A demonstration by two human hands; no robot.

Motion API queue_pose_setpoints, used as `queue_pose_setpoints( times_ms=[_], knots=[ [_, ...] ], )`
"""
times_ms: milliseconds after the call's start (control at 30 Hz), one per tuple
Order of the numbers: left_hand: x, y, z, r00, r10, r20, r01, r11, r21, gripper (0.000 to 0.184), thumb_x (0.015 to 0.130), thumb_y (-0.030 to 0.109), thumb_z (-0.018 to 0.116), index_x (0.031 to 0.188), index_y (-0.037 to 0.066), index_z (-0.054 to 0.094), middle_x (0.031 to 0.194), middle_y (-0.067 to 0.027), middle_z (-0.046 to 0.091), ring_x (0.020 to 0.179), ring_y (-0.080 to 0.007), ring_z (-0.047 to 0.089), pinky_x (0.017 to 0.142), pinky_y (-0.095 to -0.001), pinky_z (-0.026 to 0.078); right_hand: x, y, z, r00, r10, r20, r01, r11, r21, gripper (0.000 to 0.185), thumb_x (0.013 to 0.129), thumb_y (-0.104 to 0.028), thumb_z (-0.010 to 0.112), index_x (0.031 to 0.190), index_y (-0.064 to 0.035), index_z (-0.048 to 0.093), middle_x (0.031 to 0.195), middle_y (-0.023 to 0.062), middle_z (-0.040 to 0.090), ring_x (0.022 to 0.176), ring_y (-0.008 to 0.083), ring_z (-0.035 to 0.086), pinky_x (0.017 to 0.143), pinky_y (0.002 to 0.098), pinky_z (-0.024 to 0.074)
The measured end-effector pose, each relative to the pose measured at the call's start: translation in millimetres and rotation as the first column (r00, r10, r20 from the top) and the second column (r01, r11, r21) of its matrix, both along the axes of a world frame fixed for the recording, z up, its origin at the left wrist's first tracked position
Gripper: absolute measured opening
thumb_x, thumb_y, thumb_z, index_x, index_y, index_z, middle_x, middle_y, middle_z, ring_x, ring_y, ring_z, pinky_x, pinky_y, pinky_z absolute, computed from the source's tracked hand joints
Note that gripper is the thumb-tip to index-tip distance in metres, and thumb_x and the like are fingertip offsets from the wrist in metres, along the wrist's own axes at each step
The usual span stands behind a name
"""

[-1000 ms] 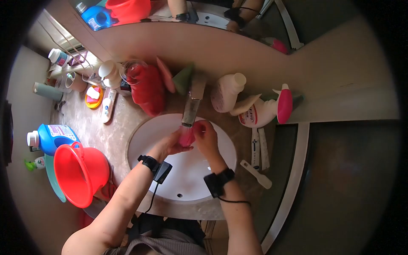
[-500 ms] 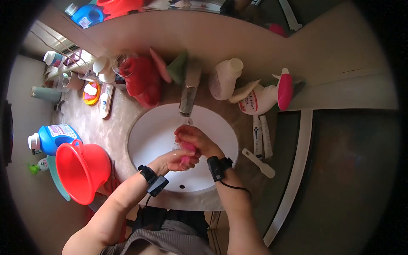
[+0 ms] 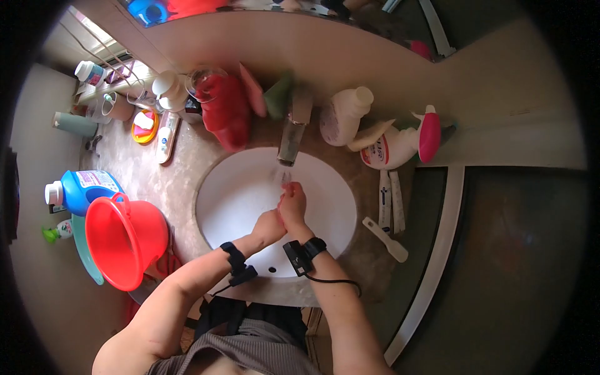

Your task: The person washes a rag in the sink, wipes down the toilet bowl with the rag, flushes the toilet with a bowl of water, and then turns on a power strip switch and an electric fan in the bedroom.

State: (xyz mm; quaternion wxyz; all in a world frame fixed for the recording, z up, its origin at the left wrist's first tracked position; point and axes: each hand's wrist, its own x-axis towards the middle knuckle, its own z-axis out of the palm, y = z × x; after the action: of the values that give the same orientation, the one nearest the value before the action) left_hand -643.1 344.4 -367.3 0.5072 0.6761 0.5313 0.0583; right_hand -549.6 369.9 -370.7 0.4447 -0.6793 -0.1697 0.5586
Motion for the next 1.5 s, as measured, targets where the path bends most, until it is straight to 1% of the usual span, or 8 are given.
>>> queue_pose_setpoints(
  times_ms=[167, 400, 567, 767, 1100, 1233, 1400, 1500],
  knots=[
    [-10, 38, -11, 0.980, 0.060, 0.190, -0.110, 0.958, 0.266, 0.058, 0.077, 0.028, 0.073, 0.123, 0.002, 0.048, 0.095, -0.0226, 0.066, 0.083, -0.0355, 0.066, 0.065, -0.0433, 0.052, 20, 14, -22, 0.974, -0.227, -0.013, 0.226, 0.960, 0.163, 0.024, 0.097, -0.026, 0.054, 0.098, -0.0021, 0.056, 0.085, 0.0055, 0.060, 0.073, 0.0149, 0.057, 0.068, 0.0290, 0.0482],
    [-23, 94, 0, 0.547, 0.661, 0.514, -0.179, 0.692, -0.699, 0.056, 0.086, 0.022, 0.068, 0.137, 0.009, 0.045, 0.122, -0.0048, 0.058, 0.100, -0.0164, 0.059, 0.084, -0.0342, 0.050, 63, 12, 17, 0.984, 0.160, 0.079, -0.170, 0.975, 0.141, 0.021, 0.083, -0.009, 0.069, 0.101, 0.0011, 0.063, 0.082, 0.0040, 0.064, 0.075, 0.0138, 0.059, 0.071, 0.0269, 0.0491],
    [-12, 102, -16, 0.588, 0.610, 0.531, -0.326, 0.780, -0.534, 0.052, 0.086, 0.018, 0.067, 0.134, 0.008, 0.049, 0.121, -0.0056, 0.059, 0.100, -0.0166, 0.058, 0.084, -0.0332, 0.049, 90, -2, 7, 0.801, 0.381, 0.462, -0.454, 0.890, 0.052, 0.029, 0.084, -0.013, 0.069, 0.110, -0.0022, 0.062, 0.097, 0.0033, 0.064, 0.087, 0.0138, 0.060, 0.079, 0.0268, 0.0480],
    [-1, 95, 5, 0.533, 0.643, 0.550, -0.285, 0.748, -0.599, 0.054, 0.087, 0.025, 0.067, 0.130, -0.003, 0.048, 0.118, -0.0122, 0.060, 0.107, -0.0206, 0.058, 0.090, -0.0340, 0.048, 41, 23, 44, 0.911, 0.300, -0.283, -0.288, 0.954, 0.084, 0.016, 0.094, -0.015, 0.056, 0.102, -0.0018, 0.057, 0.090, 0.0041, 0.062, 0.078, 0.0116, 0.059, 0.069, 0.0255, 0.0486],
    [-19, 81, -10, 0.502, 0.808, 0.307, -0.484, 0.557, -0.675, 0.057, 0.091, 0.044, 0.059, 0.132, 0.006, 0.049, 0.112, -0.0128, 0.062, 0.091, -0.0213, 0.062, 0.073, -0.0332, 0.053, 27, 28, 60, 0.639, 0.363, 0.678, -0.638, 0.742, 0.205, 0.018, 0.089, -0.012, 0.062, 0.102, -0.0001, 0.059, 0.093, 0.0062, 0.062, 0.079, 0.0153, 0.060, 0.073, 0.0309, 0.0490],
    [-18, 81, -3, 0.537, 0.811, 0.233, -0.145, 0.361, -0.921, 0.052, 0.091, 0.057, 0.052, 0.118, 0.013, 0.055, 0.089, -0.0058, 0.064, 0.071, -0.0167, 0.060, 0.049, -0.0276, 0.046, 8, 11, 84, 0.505, 0.485, 0.714, -0.749, 0.657, 0.084, 0.014, 0.088, -0.011, 0.063, 0.098, -0.0023, 0.058, 0.093, 0.0051, 0.061, 0.082, 0.0153, 0.061, 0.076, 0.0320, 0.0492],
    [-17, 90, 17, 0.574, 0.791, 0.212, -0.258, 0.421, -0.870, 0.060, 0.089, 0.062, 0.051, 0.128, 0.016, 0.048, 0.101, -0.0052, 0.063, 0.084, -0.0219, 0.060, 0.062, -0.0467, 0.048, 40, 23, 68, 0.894, 0.338, 0.293, -0.416, 0.869, 0.268, 0.017, 0.085, -0.008, 0.065, 0.101, -0.0055, 0.058, 0.093, 0.0060, 0.064, 0.086, 0.0187, 0.062, 0.079, 0.0326, 0.0494],
    [-23, 95, 39, 0.588, 0.795, 0.150, -0.278, 0.372, -0.886, 0.052, 0.093, 0.049, 0.055, 0.128, 0.011, 0.049, 0.111, -0.0085, 0.062, 0.101, -0.0253, 0.061, 0.076, -0.0461, 0.054, 33, 12, 64, 0.683, 0.540, 0.492, -0.682, 0.712, 0.165, 0.014, 0.088, -0.009, 0.063, 0.099, -0.0032, 0.058, 0.095, 0.0077, 0.065, 0.083, 0.0176, 0.062, 0.077, 0.0294, 0.0496]
  ],
)
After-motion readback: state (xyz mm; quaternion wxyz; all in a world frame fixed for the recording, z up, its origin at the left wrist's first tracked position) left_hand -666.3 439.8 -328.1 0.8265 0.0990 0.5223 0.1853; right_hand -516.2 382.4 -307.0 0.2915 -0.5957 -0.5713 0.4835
